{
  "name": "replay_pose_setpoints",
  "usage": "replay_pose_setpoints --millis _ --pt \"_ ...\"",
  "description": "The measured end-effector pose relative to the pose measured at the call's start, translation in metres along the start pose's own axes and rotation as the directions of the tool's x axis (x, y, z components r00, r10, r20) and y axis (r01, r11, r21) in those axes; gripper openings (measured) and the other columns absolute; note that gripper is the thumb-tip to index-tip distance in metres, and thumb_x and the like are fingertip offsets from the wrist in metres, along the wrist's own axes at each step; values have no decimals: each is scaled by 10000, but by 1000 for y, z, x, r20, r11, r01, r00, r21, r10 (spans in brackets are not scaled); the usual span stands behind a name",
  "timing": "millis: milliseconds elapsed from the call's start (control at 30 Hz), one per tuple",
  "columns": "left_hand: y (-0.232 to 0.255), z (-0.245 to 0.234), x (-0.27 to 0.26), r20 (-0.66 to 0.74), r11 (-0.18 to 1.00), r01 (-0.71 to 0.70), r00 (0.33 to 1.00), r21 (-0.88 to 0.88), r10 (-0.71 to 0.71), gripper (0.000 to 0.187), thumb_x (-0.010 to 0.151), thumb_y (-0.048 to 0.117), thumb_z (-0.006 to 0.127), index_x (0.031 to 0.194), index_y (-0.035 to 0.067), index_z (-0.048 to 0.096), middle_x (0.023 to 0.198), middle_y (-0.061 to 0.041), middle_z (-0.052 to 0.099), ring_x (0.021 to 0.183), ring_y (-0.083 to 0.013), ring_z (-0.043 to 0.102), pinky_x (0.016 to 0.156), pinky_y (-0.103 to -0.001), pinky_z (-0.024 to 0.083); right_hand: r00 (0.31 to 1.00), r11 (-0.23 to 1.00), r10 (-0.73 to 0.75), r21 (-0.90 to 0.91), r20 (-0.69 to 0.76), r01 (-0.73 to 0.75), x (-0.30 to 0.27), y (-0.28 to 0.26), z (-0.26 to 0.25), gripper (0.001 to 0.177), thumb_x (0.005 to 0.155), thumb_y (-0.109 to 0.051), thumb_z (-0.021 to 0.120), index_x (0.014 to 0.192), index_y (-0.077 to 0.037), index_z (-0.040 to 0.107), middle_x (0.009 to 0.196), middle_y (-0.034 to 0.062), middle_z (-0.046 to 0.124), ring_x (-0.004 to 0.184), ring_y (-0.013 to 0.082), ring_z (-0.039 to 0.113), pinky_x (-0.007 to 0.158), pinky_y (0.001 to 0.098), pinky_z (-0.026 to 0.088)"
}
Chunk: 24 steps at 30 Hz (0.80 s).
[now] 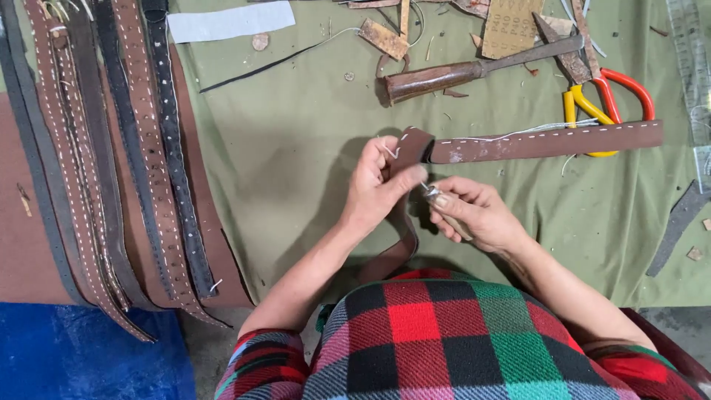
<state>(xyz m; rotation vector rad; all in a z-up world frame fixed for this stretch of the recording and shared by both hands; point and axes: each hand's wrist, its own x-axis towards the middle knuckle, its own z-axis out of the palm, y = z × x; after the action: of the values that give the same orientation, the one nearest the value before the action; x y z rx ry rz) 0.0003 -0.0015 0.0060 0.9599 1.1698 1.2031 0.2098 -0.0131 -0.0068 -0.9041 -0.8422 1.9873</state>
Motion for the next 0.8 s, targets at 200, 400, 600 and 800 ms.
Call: replay_pose_setpoints --millis 200,400,600,800 --pt "27 11 -7 -48 956 -76 994 283 93 855 870 266 852 1559 102 373 1127 -195 653 1093 -281 679 979 -466 571 998 937 -32 -346 46 46 4 -12 23 148 993 -104 655 1022 37 690 491 130 588 352 141 514 334 243 445" --pt "-20 -5 16 -125 891 -231 946 391 300 248 1001 158 710 1247 119 713 1133 -95 757 1101 -262 724 989 -390 571 895 138 -374 -940 243 313 3 0 30 376 978 -294 709 1305 -110 679 861 160 725 741 328 737 648 407 608" --pt "-21 -6 19 -89 912 -268 947 312 309 222 1016 143 679 1233 141 724 1080 -70 762 832 -176 738 806 -356 628 989 942 129 -305 -65 -143 1 10 4 270 1006 -115 596 1241 -7 675 648 115 578 419 118 488 282 229 394" --pt "-25 -6 23 -67 910 -276 948 308 310 230 1015 164 684 1241 159 728 1046 -64 765 779 -177 745 736 -337 630 981 577 -191 -805 31 138 -3 7 2 384 938 -102 733 1319 -65 712 944 206 783 828 274 774 729 418 618"
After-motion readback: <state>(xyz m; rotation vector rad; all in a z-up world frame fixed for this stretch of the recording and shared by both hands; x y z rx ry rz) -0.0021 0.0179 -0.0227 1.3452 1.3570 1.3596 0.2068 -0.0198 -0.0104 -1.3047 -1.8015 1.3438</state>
